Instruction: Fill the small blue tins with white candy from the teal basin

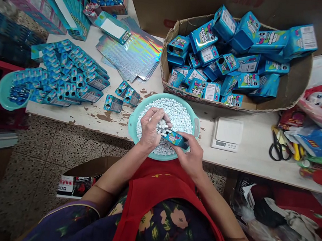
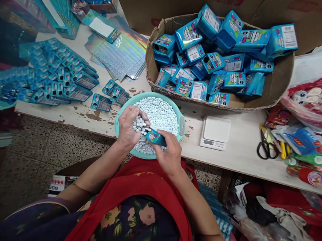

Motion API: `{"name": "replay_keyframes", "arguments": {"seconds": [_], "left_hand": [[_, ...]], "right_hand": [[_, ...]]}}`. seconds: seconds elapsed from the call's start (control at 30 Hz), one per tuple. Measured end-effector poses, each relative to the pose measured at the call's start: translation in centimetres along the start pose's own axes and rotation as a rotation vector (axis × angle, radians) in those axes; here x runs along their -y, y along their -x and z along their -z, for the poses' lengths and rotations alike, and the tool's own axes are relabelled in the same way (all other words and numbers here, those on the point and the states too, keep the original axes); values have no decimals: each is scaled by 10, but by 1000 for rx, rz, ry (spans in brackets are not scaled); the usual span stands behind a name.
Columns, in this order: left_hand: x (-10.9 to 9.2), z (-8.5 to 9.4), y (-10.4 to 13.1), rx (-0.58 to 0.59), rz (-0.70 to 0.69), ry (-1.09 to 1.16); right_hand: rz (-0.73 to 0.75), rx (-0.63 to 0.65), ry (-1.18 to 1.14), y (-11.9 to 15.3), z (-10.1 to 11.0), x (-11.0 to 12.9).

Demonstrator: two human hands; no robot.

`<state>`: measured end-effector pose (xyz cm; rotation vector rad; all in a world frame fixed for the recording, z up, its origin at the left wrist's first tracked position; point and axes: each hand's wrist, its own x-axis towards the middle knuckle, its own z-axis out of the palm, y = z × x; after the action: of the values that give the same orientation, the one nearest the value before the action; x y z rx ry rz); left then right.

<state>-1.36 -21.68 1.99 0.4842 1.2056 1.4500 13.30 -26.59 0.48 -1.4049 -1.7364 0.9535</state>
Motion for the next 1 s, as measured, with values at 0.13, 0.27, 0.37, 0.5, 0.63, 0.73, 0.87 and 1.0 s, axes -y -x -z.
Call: {"name": "replay_keyframes", "arguments": {"seconds": [0.13,0.27,0.37,0.5,0.63,0.73,0.87,1.0], "left_hand": [[0,-2,0,4,-44,-23],[0,-5,0,-32,-98,-57],[-1,-8,-1,-64,-139,-76],[0,-9,-2,-43,-117,-47],[1,-9,-1,-60,-132,-72],[0,-9,-1,-54,-160,-86],[1,-10,-1,-50,-185,-87],[1,-10,-1,-57,-212,-125]], "right_hand": [[-6,-3,-19,-3,0,1],[3,-16,-27,-4,2,1],[-6,-16,-34,-5,2,1],[-11,-25,-45,-5,1,0],[-17,-28,-43,-6,1,0],[-13,-58,-47,-7,1,1],[-3,-69,-56,-8,0,0],[5,-74,-72,-7,-3,-2]]}}
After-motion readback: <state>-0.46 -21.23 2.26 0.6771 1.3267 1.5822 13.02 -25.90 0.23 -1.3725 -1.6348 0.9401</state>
